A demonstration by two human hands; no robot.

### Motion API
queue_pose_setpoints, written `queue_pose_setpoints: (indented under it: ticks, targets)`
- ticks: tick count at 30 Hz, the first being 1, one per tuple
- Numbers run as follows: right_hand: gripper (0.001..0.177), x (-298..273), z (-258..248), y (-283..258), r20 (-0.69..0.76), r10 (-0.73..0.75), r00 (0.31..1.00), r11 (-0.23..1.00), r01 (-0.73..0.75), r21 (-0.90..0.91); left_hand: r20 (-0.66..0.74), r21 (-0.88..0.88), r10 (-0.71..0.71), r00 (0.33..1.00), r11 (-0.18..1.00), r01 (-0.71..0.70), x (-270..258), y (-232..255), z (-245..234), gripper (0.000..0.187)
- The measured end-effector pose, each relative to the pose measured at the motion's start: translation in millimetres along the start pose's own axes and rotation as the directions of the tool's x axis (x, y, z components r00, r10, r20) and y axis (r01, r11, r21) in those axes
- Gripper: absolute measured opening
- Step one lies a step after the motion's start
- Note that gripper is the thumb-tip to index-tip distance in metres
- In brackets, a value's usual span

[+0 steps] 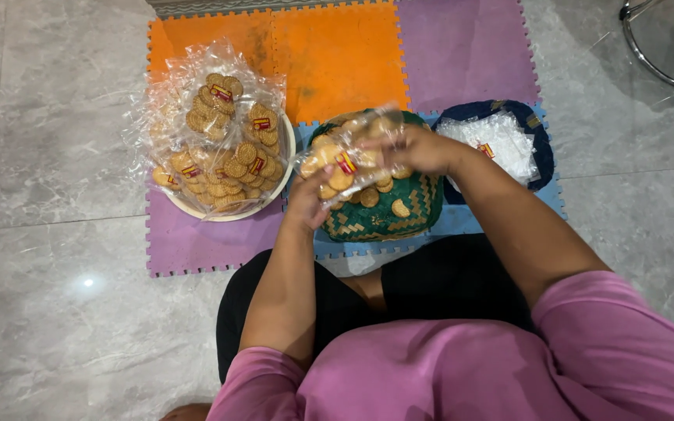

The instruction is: Manually packaging small round cookies into plastic bags while sitting on a floor mat.

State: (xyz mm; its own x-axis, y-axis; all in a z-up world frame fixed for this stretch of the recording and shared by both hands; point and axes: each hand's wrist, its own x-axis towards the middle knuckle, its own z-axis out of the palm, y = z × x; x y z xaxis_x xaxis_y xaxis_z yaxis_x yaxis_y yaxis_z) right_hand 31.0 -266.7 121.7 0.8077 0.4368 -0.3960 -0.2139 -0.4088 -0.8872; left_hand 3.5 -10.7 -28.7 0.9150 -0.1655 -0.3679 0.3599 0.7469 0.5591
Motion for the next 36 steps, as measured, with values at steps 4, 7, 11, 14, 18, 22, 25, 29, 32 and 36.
queue_pose_setpoints:
  ticks: [4,7,11,14,18,22,25,29,32,36]
  targets:
    - [0.017,25.9,15.6,43.1,-0.358,-0.307,0.882,0.916,0.376,0.141,-0.033,-0.069,0.052,0.998,0.996,-0.055,6.2,1.8,-6.1,0.044]
    - [0.027,40.6,31.2,76.8,-0.53,-0.053,0.846,0.716,0.402,0.57,-0.059,-0.069,0.097,0.994,0.992,-0.101,12.4,-0.4,-13.7,0.044]
    - [0.01,51.4,63.4,129.9,-0.638,-0.051,0.768,0.971,0.187,0.148,-0.105,-0.21,0.074,0.992,0.973,-0.095,19.1,3.6,-14.0,0.041]
    - [0.041,45.9,84.3,122.6,-0.402,-0.305,0.863,0.862,0.071,-0.502,-0.117,-0.258,0.057,0.991,0.962,-0.086,21.6,2.6,-13.7,0.04]
    - [0.052,54.3,115.0,101.1,0.016,-0.557,0.831,0.254,0.188,-0.949,-0.119,-0.288,0.085,0.989,0.95,-0.116,32.8,1.3,-24.5,0.04]
    - [0.031,88.9,144.6,118.8,0.194,-0.825,0.531,-0.005,0.335,-0.942,-0.132,-0.349,0.139,0.982,0.92,-0.177,15.0,15.0,-3.5,0.044]
    - [0.018,106.6,159.8,124.8,0.24,-0.88,0.409,-0.093,0.348,-0.933,-0.151,-0.37,0.162,0.975,0.906,-0.208,16.4,14.6,-2.3,0.044]
    - [0.018,101.0,162.2,117.3,0.353,-0.86,0.368,-0.216,0.365,-0.906,-0.136,-0.358,0.167,0.976,0.911,-0.206,24.1,6.8,-9.2,0.045]
    - [0.015,89.8,157.4,105.0,0.399,-0.853,0.337,-0.257,0.393,-0.883,-0.113,-0.34,0.154,0.982,0.922,-0.183,28.1,0.6,-18.1,0.046]
    - [0.015,62.2,142.5,103.2,0.39,-0.819,0.42,-0.196,0.435,-0.879,-0.067,-0.288,0.117,0.991,0.949,-0.131,30.6,-4.7,-25.7,0.046]
